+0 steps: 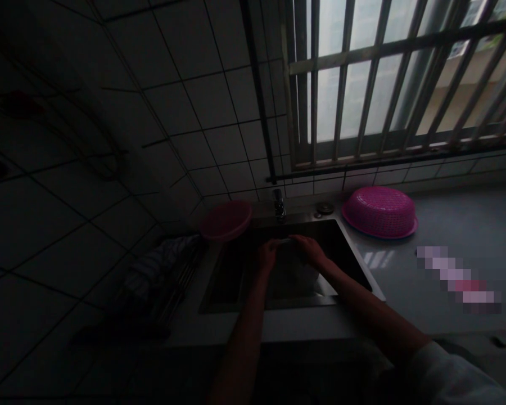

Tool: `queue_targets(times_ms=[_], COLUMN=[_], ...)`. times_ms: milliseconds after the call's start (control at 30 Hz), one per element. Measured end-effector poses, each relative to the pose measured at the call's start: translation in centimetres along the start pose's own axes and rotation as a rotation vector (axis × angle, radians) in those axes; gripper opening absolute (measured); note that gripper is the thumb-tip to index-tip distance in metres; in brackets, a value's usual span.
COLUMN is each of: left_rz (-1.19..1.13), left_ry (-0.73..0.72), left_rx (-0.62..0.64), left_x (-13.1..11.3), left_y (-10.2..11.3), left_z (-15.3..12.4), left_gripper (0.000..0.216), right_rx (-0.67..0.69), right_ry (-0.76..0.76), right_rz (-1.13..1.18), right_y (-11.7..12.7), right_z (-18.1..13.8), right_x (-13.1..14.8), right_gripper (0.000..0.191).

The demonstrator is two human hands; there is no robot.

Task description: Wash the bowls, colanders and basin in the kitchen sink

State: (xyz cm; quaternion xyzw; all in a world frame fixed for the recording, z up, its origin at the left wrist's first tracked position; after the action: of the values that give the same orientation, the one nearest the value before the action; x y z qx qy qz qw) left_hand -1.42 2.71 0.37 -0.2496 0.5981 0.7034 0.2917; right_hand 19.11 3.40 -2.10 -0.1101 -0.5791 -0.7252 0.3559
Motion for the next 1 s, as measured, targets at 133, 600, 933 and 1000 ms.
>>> queue_targets(times_ms=[133, 600, 933, 1000], left_rz=[-0.036, -0.062, 0.058, 0.006], left_ry=[0.122, 0.072, -0.122, 0.009], left_rx=[-0.195, -0.249, -0.001, -0.076], left_x=[1.5, 2.4, -0.9, 0.0], left_y=[1.0, 1.4, -0.8, 0.0], left_z=[0.4, 0.8, -0.2, 0.0], left_gripper=[0.031, 0.033, 0.042, 0.035], right_rx=[-0.066, -0.058, 0.016, -0.023], right_ry=[-0.179, -0.237, 0.079, -0.012], right_rz=[0.021, 0.011, 0.013, 0.022], right_y=[1.5, 1.4, -1.3, -0.5], right_z=[0.1, 0.4, 0.6, 0.8], right_x=[-2.6, -3.7, 0.8, -0.3], right_gripper=[0.045, 0.047, 0.052, 0.050])
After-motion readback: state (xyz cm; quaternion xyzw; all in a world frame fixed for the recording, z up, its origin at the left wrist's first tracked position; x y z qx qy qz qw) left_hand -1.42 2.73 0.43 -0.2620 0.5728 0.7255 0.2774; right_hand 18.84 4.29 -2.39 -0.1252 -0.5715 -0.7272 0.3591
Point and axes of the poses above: each hand's wrist, its own z-axis towards the middle knuckle, its own y-axis out of the back of the hand, x = y × z, the point moved 2 cm from there along z, towards the middle knuckle, and after that the axes turned 2 degrees about -z, right-handed, at the moved point
